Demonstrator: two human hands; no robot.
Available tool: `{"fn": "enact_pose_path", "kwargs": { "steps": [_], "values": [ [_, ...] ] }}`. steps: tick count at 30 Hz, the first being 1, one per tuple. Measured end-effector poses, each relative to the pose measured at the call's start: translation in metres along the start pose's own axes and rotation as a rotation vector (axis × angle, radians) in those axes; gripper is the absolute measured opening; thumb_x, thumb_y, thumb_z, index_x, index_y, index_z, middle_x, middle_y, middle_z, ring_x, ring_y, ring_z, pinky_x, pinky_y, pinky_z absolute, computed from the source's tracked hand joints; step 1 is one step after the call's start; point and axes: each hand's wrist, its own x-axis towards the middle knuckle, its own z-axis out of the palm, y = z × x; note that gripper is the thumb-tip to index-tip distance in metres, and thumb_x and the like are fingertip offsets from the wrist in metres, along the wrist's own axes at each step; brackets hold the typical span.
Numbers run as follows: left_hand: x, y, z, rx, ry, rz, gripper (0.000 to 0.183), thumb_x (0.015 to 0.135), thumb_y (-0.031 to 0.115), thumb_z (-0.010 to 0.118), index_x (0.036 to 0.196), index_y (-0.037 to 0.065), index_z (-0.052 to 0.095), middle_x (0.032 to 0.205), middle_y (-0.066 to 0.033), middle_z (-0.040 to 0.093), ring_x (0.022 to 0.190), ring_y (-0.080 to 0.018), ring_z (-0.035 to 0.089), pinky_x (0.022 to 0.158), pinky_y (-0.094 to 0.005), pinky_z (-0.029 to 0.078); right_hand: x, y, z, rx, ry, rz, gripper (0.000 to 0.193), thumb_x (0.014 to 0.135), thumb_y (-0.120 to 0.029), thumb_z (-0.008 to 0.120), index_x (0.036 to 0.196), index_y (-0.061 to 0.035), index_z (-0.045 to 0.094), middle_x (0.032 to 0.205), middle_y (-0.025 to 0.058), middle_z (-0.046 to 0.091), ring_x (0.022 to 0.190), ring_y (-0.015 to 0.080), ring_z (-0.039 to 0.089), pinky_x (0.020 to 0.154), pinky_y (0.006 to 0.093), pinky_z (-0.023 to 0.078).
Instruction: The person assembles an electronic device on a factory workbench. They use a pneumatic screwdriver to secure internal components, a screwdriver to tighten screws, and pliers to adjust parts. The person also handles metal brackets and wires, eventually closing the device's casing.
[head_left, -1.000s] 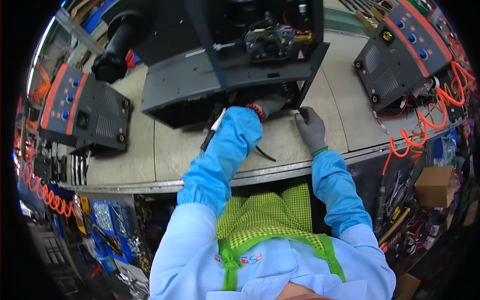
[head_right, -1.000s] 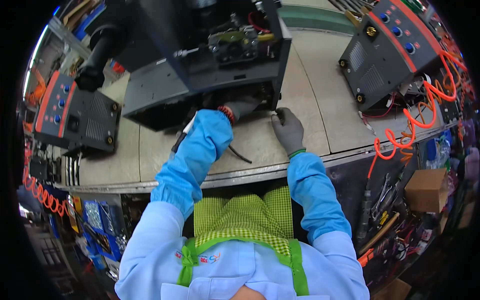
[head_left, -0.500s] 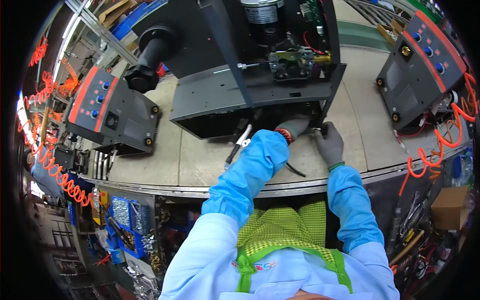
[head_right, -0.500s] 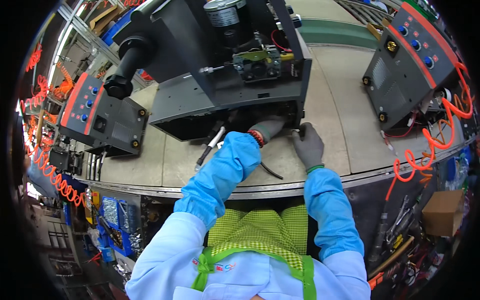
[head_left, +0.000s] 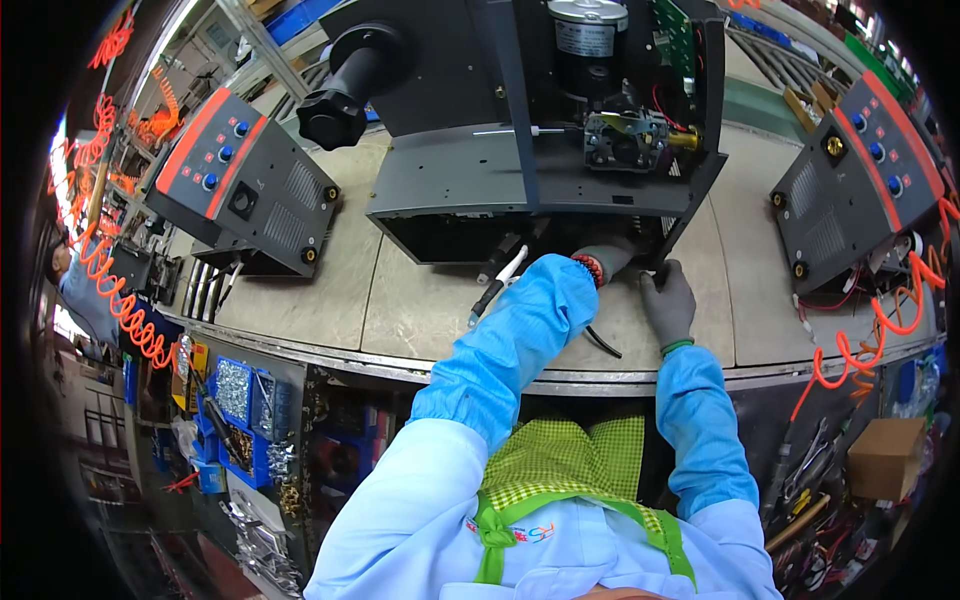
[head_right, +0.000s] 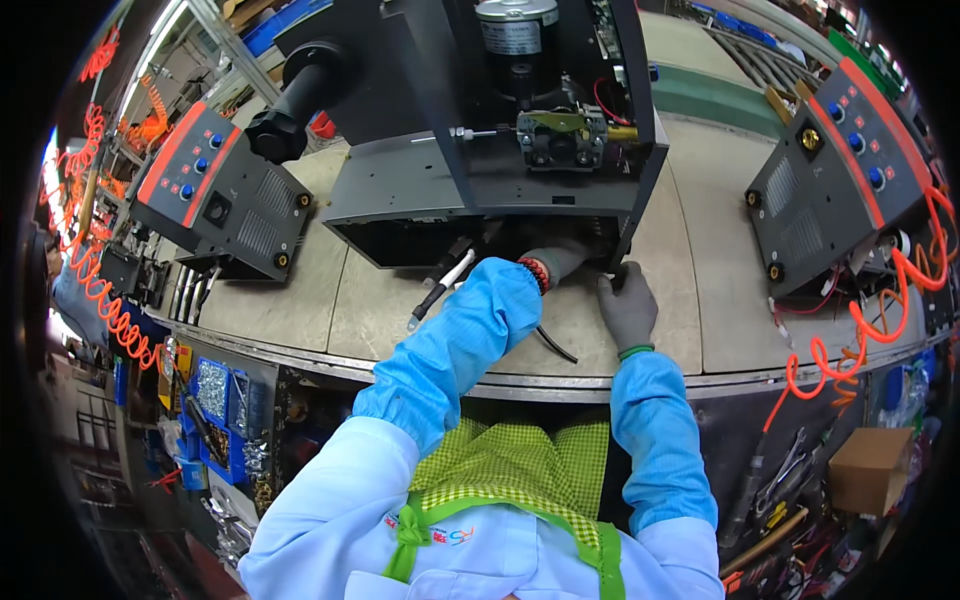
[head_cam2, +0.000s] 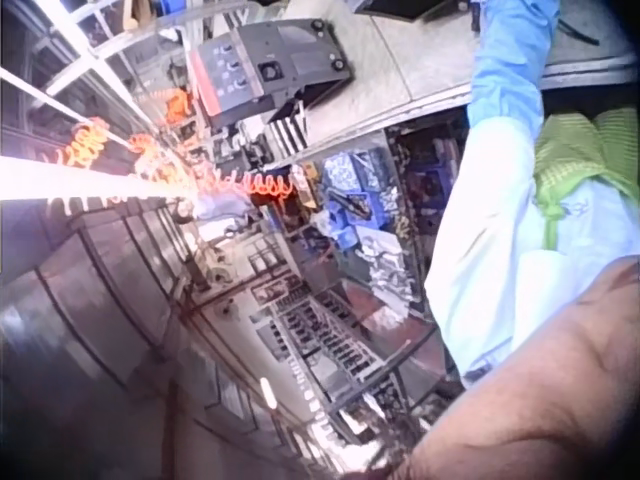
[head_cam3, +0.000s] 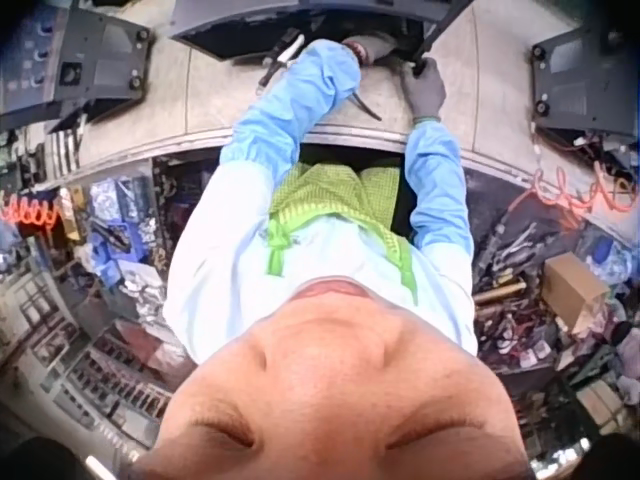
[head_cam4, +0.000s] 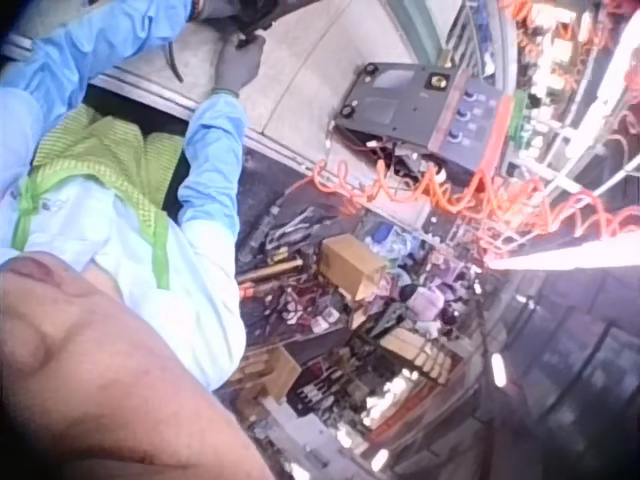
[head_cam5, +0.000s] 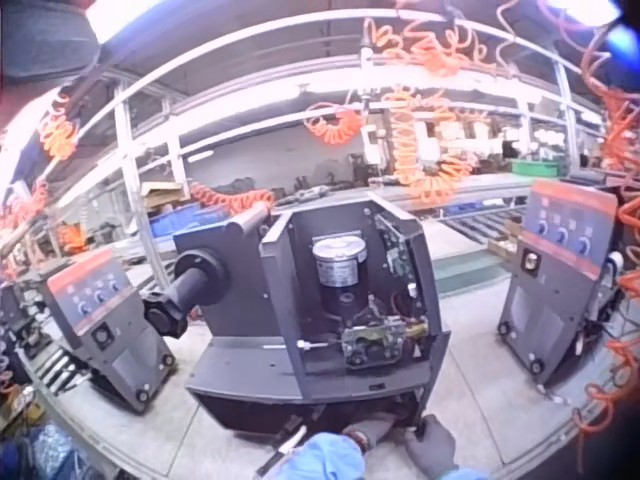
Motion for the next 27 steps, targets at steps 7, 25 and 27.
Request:
{"fn": "enact_pose_path", "kwargs": {
  "steps": [7,25,27],
  "values": [
    [0.001,0.002,0.009,-0.142,-0.062,-0.007,0.041,0.089,0.038,0.057,0.115,0.008,0.063,0.114,-0.0143,0.064,0.102,-0.0267,0.061,0.088,-0.0347,0.047,0.000,0.004,0.001,-0.037,0.021,-0.002,0.034,0.079,-0.032,0.066,0.099,-0.0076,0.054,0.083,0.0114,0.065,0.078,0.0313,0.064,0.069,0.0426,0.049],
    [0.003,0.010,0.009,0.137,-0.227,-0.289,0.045,0.088,0.043,0.051,0.112,0.006,0.064,0.112,-0.0215,0.062,0.102,-0.0358,0.061,0.088,-0.0439,0.047,0.000,0.002,0.001,-0.028,0.002,-0.019,0.034,0.079,-0.033,0.066,0.098,-0.0084,0.053,0.083,0.0110,0.064,0.077,0.0310,0.064,0.069,0.0429,0.049],
    [0.015,-0.019,0.016,0.150,-0.287,-0.276,0.052,0.086,0.049,0.054,0.117,0.008,0.062,0.119,-0.0197,0.061,0.108,-0.0349,0.059,0.092,-0.0430,0.045,0.001,0.004,0.003,-0.038,-0.004,-0.029,0.034,0.079,-0.033,0.065,0.099,-0.0083,0.053,0.083,0.0111,0.064,0.077,0.0309,0.064,0.069,0.0428,0.049]
  ]
}}
